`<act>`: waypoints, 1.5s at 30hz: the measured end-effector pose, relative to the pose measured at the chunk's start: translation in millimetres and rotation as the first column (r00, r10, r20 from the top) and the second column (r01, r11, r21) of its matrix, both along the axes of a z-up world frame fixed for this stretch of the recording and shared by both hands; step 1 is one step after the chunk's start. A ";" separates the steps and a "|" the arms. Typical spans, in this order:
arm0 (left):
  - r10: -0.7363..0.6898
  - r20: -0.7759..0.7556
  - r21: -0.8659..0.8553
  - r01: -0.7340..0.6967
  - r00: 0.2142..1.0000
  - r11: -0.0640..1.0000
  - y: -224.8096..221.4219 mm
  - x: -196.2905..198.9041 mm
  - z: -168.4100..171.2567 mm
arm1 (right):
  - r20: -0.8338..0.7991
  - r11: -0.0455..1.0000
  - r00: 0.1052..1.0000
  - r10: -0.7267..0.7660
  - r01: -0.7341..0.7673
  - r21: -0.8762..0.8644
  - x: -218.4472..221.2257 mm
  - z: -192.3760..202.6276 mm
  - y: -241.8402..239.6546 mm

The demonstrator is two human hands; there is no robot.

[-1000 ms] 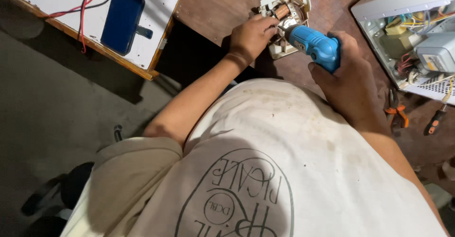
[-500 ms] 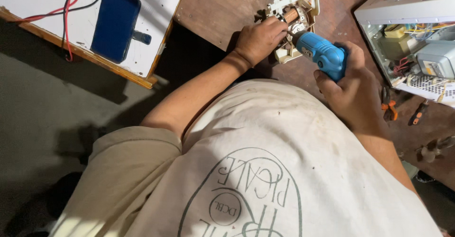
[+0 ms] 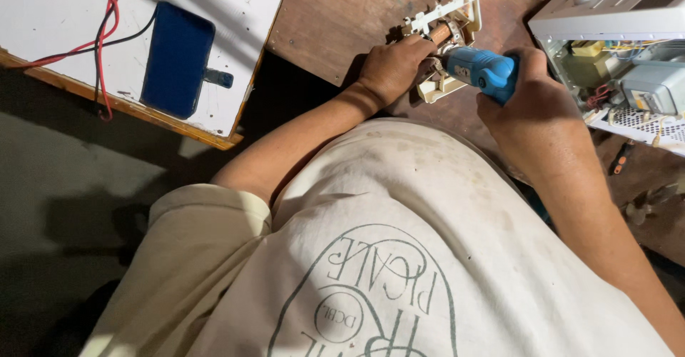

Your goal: The person disassembles and repairs a microwave fan motor by using a screwdriver and pliers to separate the housing, then applies hot glue to secure internal components before reassembling the unit.

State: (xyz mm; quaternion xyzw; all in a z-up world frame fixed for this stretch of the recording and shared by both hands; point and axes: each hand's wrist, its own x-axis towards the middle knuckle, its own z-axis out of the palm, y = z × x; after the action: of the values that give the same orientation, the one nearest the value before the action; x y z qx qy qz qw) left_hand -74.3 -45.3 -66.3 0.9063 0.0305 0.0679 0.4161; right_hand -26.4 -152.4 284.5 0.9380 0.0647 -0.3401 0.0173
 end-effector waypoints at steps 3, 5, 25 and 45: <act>-0.007 0.016 -0.092 0.009 1.000 0.996 4.6 -4.0 -0.2 | -0.012 1.000 1.000 -0.013 0.013 -0.023 -1.2 4.9 6.4; 0.021 0.028 -0.079 -0.019 0.999 0.997 8.0 -9.9 4.8 | -0.026 0.997 0.998 -0.065 0.064 -0.048 -3.0 9.8 12.9; -0.065 0.091 -0.042 0.069 0.994 0.997 16.5 -1.0 1.6 | -0.006 0.979 0.982 -0.190 0.189 -0.078 -13.5 24.6 33.0; -0.183 -0.073 0.020 0.185 0.980 0.983 10.7 29.5 37.3 | 0.010 0.990 0.991 -0.130 0.129 0.061 -5.6 17.4 8.0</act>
State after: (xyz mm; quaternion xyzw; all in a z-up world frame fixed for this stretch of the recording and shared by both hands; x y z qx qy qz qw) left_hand -44.8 -34.6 -28.9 0.9125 -0.0394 -0.0026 0.4071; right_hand -32.0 -144.5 301.9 0.9427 0.0137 -0.3318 -0.0328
